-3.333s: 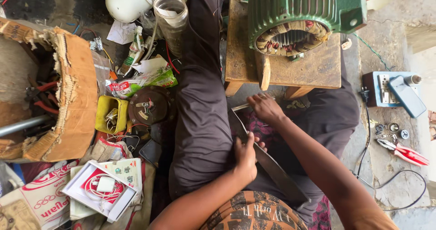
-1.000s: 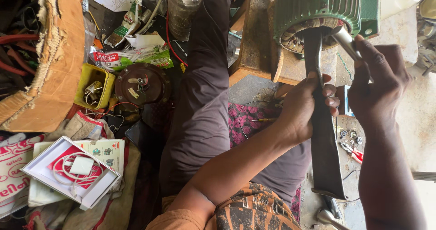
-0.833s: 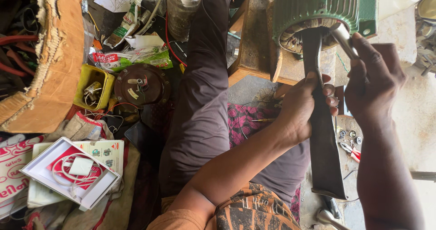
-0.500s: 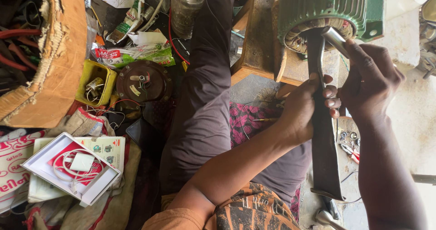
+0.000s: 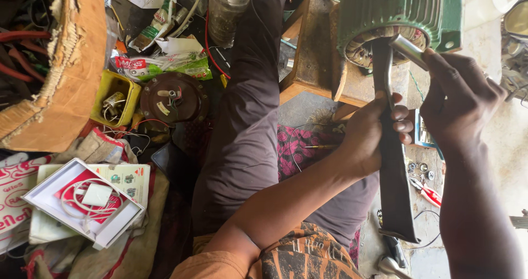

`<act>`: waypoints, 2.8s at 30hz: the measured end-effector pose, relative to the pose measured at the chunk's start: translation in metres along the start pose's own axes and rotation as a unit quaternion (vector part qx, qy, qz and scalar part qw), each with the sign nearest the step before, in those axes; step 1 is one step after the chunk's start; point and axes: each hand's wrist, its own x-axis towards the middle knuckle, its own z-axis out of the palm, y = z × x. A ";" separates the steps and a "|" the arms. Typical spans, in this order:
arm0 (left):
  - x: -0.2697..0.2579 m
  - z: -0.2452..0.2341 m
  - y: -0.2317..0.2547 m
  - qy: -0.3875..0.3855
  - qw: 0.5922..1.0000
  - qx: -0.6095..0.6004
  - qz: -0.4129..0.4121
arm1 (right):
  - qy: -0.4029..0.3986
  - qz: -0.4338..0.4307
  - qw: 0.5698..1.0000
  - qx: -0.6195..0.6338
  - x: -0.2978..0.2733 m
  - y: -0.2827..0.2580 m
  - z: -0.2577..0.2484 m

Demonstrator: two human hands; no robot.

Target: The person uses a metal bar and a cylindrical tool to repeatedly tap and adjust the internal windings of a green electric motor. They also use a screwdriver to make adjustments to the motor's interior.

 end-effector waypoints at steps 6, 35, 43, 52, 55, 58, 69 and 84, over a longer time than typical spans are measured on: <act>-0.002 0.010 0.003 0.046 0.997 0.057 0.012 | 0.030 0.023 0.999 0.032 -0.014 0.003 0.004; -0.002 0.019 0.009 0.064 0.995 0.075 0.002 | 0.061 0.049 0.994 0.078 -0.036 0.022 -0.005; 0.001 0.007 0.003 0.037 0.999 0.035 -0.004 | -0.038 0.003 0.999 0.038 -0.010 -0.001 -0.002; 0.000 0.012 0.004 0.044 0.998 0.034 -0.004 | 0.056 0.023 0.995 0.079 -0.016 0.009 0.004; 0.002 0.017 0.007 0.116 0.991 0.069 -0.020 | 0.066 0.031 0.994 0.088 -0.027 0.015 0.004; -0.001 0.015 0.008 0.048 0.998 0.048 0.001 | 0.079 0.012 0.994 0.074 -0.026 0.015 0.002; -0.006 0.004 -0.001 0.036 0.999 0.017 -0.002 | 0.007 0.017 0.998 0.061 -0.012 -0.002 0.005; -0.013 -0.006 -0.008 -0.014 1.000 0.003 0.011 | 0.060 0.029 0.996 0.060 -0.038 0.013 0.004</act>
